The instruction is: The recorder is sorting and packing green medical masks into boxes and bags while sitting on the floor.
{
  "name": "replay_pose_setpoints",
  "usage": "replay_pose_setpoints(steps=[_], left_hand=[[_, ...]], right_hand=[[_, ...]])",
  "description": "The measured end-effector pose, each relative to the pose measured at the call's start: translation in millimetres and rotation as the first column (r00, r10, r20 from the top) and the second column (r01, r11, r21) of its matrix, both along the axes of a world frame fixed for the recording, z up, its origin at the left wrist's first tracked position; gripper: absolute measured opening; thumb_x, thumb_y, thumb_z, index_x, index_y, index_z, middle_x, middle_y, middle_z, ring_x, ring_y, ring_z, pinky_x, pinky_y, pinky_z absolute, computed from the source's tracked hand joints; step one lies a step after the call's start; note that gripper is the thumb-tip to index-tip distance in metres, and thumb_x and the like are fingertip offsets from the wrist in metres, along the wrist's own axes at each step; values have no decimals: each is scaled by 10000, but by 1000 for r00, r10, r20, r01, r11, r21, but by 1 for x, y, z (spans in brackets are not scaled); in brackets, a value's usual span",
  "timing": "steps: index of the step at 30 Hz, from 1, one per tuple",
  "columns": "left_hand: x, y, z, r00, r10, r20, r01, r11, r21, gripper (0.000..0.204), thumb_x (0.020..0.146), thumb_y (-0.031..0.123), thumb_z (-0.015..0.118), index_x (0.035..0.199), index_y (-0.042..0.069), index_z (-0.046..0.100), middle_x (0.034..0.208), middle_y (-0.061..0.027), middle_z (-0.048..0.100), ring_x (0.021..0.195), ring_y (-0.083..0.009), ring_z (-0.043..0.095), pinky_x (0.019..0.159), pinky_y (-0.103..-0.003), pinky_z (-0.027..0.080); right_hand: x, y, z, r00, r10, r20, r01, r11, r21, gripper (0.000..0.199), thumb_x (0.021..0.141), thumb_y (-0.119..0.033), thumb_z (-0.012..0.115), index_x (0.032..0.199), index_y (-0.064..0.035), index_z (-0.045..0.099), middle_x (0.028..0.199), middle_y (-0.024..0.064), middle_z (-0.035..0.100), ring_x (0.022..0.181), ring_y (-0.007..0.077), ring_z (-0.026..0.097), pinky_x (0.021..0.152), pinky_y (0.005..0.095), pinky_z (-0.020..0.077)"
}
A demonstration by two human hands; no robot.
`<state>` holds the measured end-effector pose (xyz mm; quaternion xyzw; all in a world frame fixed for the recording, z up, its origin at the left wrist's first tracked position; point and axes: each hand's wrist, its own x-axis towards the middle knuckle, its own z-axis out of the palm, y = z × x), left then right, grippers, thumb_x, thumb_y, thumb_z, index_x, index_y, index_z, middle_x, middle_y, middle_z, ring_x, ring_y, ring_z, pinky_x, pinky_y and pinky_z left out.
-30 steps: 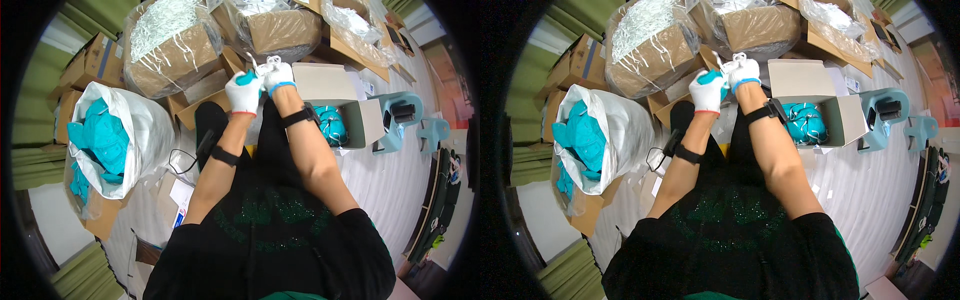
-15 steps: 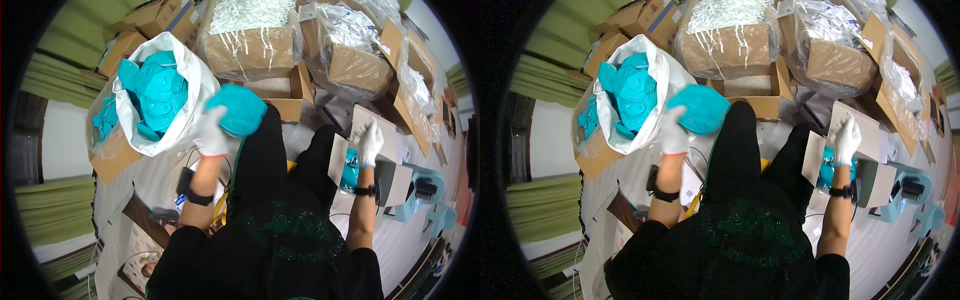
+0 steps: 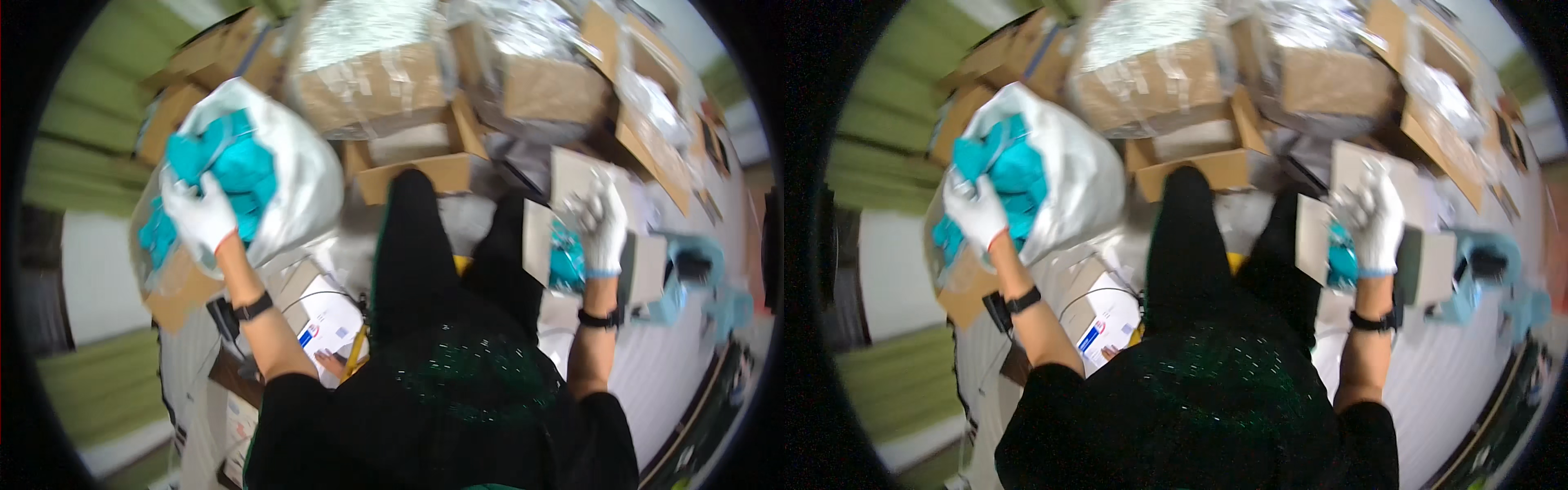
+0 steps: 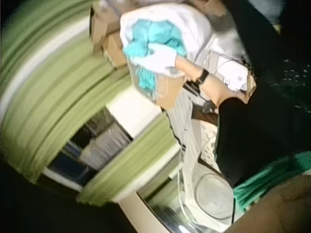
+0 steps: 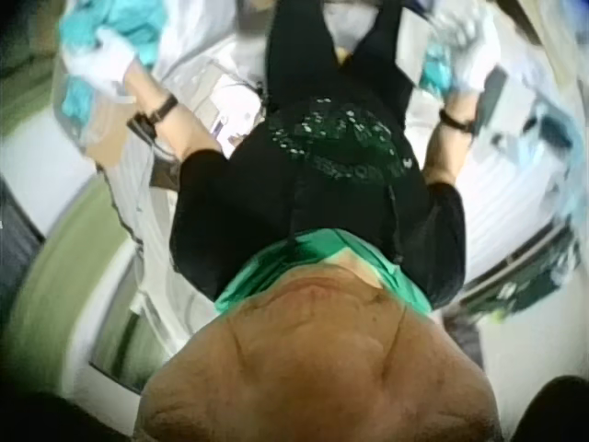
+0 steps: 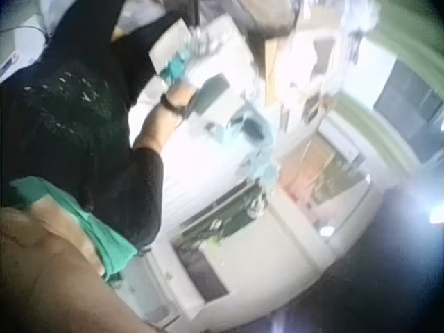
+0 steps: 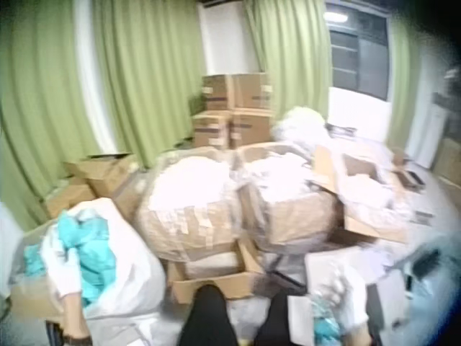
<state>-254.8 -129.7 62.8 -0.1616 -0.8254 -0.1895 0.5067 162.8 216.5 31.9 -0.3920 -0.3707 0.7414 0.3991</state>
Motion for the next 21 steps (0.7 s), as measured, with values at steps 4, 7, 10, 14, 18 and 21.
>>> replay_pose_setpoints(steps=[4, 7, 10, 14, 18, 21], left_hand=[[94, 57, -3, 636, -662, 397, 452, 736, 503, 169, 890, 65, 609, 1040, -9, 636, 980, -68, 671, 873, -143, 614, 804, -276, 482], [139, 123, -28, 159, -821, 548, 701, 485, 522, 223, 847, 20, 604, 1066, 6, 644, 1010, -96, 682, 950, -172, 636, 861, -295, 481], [182, 171, -40, -214, -795, 568, 754, 235, 613, 311, 864, 78, 610, 1166, 6, 606, 1125, -105, 661, 1059, -166, 620, 916, -294, 472], [211, 219, -56, -572, -750, 333, 494, 9, 870, 348, 879, 68, 596, 1216, -13, 567, 1139, -99, 646, 1073, -168, 603, 954, -288, 452], [222, 228, -46, -746, -612, 263, 364, -44, 930, 378, 868, 97, 639, 1218, -23, 566, 1062, -61, 640, 994, -117, 586, 903, -260, 452], [229, 233, -45, -834, -519, 188, 199, 35, 979, 389, 867, 124, 654, 1216, -27, 567, 1027, -44, 628, 945, -85, 560, 843, -244, 455]], right_hand=[[-32, 10, 18, 926, 247, -286, -272, 961, -51, 236, 1004, -333, 450, 985, -118, 546, 635, -57, 442, 436, 46, 360, 362, 184, 274], [-38, 13, 34, 870, 309, -383, -361, 930, -68, 239, 996, -314, 467, 959, -95, 554, 640, -16, 507, 460, 67, 434, 365, 178, 301], [-44, 9, 46, 854, 307, -420, -370, 926, -77, 237, 998, -306, 466, 963, -89, 555, 666, 2, 524, 478, 70, 464, 368, 185, 312], [-47, 14, 44, 679, 434, -592, -563, 825, -42, 241, 1005, -306, 452, 991, -86, 551, 715, 10, 537, 503, 77, 490, 364, 196, 307], [-48, 14, 38, 670, 435, -602, -570, 821, -41, 246, 1007, -308, 444, 994, -87, 551, 711, 6, 541, 502, 78, 493, 366, 200, 321], [-46, 13, 34, 721, 441, -534, -529, 849, -13, 230, 999, -290, 465, 983, -81, 558, 696, 8, 544, 506, 77, 499, 377, 197, 348]])
